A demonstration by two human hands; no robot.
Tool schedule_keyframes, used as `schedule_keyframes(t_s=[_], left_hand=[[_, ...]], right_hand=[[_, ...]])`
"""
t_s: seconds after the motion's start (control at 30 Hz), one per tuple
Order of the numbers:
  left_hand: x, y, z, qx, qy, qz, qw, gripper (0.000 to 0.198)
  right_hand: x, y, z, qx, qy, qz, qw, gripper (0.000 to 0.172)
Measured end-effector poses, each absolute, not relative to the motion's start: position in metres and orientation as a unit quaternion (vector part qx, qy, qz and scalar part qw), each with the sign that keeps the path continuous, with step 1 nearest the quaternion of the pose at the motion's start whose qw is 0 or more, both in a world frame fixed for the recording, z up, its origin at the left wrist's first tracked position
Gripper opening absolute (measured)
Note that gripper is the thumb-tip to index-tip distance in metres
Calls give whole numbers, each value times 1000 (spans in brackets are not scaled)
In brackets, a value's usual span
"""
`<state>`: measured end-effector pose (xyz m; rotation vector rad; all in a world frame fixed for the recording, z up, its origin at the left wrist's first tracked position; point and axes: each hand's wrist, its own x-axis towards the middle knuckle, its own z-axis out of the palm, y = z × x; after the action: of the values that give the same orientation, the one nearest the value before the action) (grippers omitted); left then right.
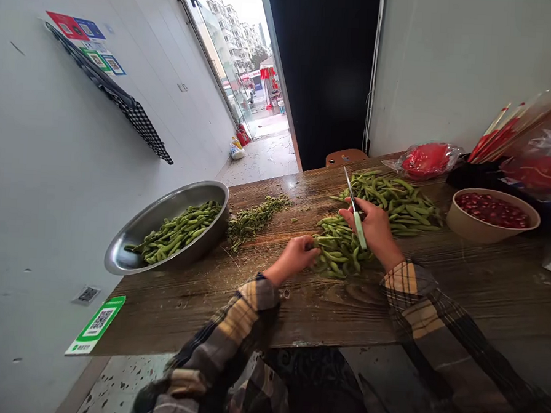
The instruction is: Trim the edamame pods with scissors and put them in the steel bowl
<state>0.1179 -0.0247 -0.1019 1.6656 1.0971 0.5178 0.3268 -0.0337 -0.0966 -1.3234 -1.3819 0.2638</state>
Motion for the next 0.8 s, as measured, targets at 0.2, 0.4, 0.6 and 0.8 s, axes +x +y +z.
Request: schedule_keyframes(t_s=[0.2,0.4,0.6,0.8], left_hand=[[141,-26,-91,677,378,262,575,22],[71,-32,-76,637,413,328,562,29],[49,-25,-76,539,364,409,640,28],[55,-29,-83,506,306,401,700,30]], right_hand=[[326,-36,-94,-564,-601,107,555,40],[311,-46,-91,-540,-682,24,492,41],[284,-67,-90,-554,-735,-14,391,42],[285,-111,-100,-611,-758,-25,227,40]])
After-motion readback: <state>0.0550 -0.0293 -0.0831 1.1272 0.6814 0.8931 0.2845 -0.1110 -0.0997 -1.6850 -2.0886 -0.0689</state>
